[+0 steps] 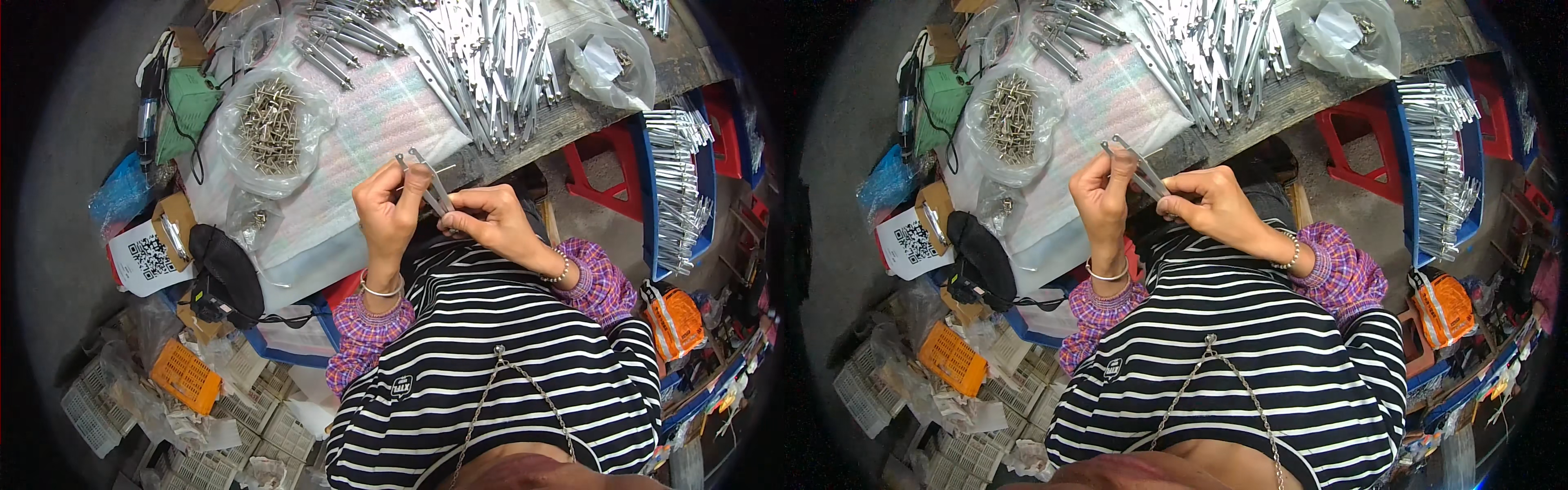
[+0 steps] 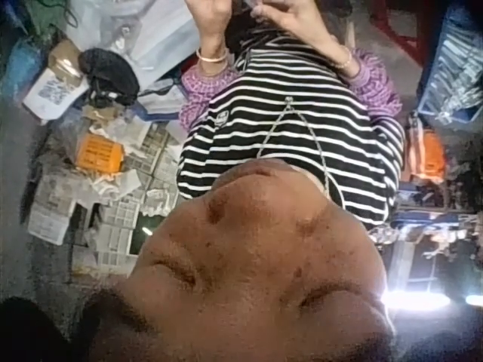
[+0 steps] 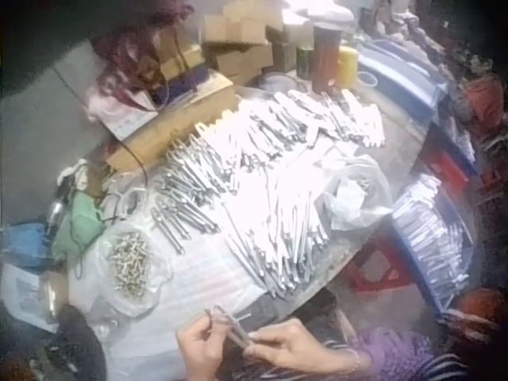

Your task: Assembling small metal components by inserting pins into them at a manual workstation.

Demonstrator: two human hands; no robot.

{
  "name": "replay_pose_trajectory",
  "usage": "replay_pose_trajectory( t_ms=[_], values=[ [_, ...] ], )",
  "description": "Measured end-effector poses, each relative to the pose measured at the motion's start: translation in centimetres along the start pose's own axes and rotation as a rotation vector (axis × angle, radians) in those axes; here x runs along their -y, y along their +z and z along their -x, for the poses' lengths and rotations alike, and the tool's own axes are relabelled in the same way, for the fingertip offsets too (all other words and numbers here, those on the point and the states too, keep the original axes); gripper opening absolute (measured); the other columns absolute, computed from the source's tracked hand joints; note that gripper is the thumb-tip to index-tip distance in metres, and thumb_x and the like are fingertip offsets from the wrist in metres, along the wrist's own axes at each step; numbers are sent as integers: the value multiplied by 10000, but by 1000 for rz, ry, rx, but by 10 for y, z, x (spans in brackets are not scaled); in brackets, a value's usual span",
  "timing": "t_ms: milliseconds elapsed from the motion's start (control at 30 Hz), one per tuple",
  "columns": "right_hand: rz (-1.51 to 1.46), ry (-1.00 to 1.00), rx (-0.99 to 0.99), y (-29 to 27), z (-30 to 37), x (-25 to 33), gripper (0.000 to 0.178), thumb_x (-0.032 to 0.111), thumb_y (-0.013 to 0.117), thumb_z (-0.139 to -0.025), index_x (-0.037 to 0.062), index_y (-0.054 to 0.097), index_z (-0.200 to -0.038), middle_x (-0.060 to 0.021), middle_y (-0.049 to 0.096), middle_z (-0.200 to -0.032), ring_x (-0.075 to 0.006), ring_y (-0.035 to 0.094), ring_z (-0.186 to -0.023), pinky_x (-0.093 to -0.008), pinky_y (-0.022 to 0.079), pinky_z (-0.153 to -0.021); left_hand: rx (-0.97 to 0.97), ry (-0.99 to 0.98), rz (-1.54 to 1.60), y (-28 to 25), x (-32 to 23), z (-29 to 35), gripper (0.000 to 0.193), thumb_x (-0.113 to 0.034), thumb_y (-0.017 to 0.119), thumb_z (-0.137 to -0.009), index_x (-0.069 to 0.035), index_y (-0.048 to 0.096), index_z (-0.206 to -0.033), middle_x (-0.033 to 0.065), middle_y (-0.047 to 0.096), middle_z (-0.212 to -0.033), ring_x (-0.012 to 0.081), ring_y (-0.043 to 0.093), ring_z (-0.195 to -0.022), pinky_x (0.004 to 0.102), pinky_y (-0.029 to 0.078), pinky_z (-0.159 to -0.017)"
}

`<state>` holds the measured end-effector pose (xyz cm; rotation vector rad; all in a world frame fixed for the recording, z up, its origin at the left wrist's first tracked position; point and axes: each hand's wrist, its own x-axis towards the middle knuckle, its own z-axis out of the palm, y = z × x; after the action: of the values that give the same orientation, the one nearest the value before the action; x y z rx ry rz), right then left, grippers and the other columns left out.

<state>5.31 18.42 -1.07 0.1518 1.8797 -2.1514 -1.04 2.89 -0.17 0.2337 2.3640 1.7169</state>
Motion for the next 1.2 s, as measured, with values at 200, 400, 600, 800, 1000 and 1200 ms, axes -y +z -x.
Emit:
replay_pose_trajectory(
  t_ms=[200,400,600,800,1000,1200],
  values=[
    [-67,0,-20,4,-1,-3,111,33,603,-784,-54,637,-844,-78,626,-656,-78,576,-581,-205,455,-514,-160,32,205,17,-12,-2,362,-190,631,-835,38,487,-594,-14,390,-546,31,335,-510,212,238,-427],
    [-2,13,22,0,-1,-1,117,25,604,-802,-64,635,-870,-74,633,-697,-84,596,-625,-196,480,-550,5,-140,138,0,-6,-1,321,-171,625,-838,48,522,-627,-6,454,-569,28,406,-520,196,278,-433],
    [-25,-16,-40,2,-1,-4,107,32,599,-769,-37,638,-840,-70,612,-616,-64,534,-521,-209,410,-459,45,-202,280,9,-19,-2,303,-228,602,-860,39,571,-720,-3,528,-608,36,453,-529,182,338,-461],
    [34,-34,-52,-1,-2,-2,107,33,603,-764,-29,641,-842,-78,610,-614,-76,540,-526,-218,406,-461,117,-323,367,-2,-8,-2,155,-140,660,-807,1,598,-820,9,569,-704,63,502,-574,195,410,-521],
    [56,-54,-58,-2,-3,-1,108,29,602,-758,-22,644,-844,-96,616,-624,-98,556,-536,-236,409,-468,112,-285,416,2,-15,-2,162,-126,655,-806,0,570,-861,27,578,-711,75,528,-583,198,428,-509],
    [89,-63,-38,-3,-2,1,116,31,608,-756,-18,648,-853,-99,621,-637,-101,560,-538,-237,407,-463,188,-391,431,-4,-9,-5,171,10,664,-749,5,547,-873,35,585,-737,58,530,-578,176,436,-514]
  ],
)
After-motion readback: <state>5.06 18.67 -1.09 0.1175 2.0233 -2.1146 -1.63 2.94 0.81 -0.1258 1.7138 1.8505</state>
